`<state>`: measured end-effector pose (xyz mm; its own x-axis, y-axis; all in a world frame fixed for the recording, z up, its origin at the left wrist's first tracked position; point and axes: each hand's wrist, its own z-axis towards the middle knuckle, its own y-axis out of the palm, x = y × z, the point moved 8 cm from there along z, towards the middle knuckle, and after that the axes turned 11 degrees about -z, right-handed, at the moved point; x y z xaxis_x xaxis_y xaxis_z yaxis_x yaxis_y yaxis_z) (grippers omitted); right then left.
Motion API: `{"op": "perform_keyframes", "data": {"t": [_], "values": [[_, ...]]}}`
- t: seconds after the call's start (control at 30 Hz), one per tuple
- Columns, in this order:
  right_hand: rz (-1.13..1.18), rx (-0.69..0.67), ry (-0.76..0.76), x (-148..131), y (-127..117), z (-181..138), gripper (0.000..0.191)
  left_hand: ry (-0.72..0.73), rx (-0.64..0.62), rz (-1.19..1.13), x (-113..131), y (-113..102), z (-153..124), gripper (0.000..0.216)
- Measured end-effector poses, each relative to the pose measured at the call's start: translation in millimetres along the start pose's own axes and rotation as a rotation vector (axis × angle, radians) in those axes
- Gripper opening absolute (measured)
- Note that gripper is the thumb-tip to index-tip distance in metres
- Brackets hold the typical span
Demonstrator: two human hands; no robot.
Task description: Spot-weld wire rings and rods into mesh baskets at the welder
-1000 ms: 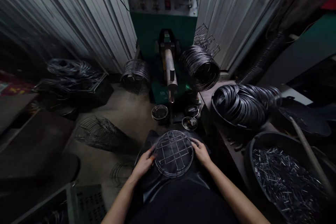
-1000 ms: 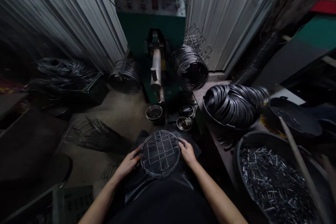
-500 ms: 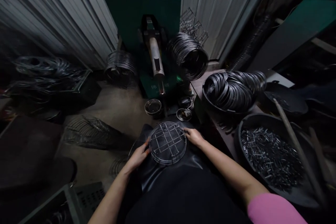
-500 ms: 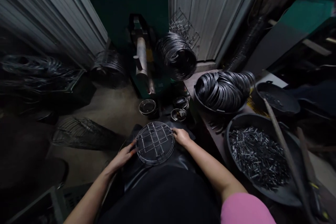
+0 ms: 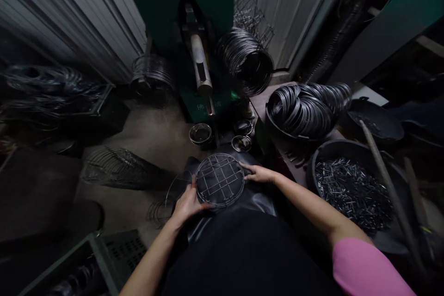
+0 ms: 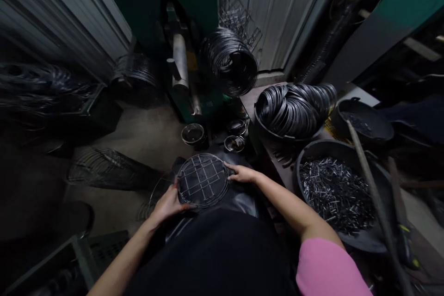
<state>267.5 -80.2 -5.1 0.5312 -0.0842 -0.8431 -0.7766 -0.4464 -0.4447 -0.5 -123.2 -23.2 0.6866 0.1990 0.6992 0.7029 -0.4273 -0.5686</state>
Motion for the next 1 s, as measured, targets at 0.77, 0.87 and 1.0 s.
{"op": "perform_keyframes", "data": {"t": [0.77, 0.87, 1.0], "values": [[0.152, 0.370, 0.040, 0, 0, 2, 0.041, -0.081, 0.119, -0.825, -13, -28, -4, 0.083], [0.077, 0.450, -0.028, -16, 4, 0, 0.033, 0.009, 0.140, -0.787, 4, -28, 2, 0.075], [-0.087, 0.528, -0.102, -31, 2, -9, 0.032, 0.057, 0.179, -0.662, 6, -25, 6, 0.062]]}}
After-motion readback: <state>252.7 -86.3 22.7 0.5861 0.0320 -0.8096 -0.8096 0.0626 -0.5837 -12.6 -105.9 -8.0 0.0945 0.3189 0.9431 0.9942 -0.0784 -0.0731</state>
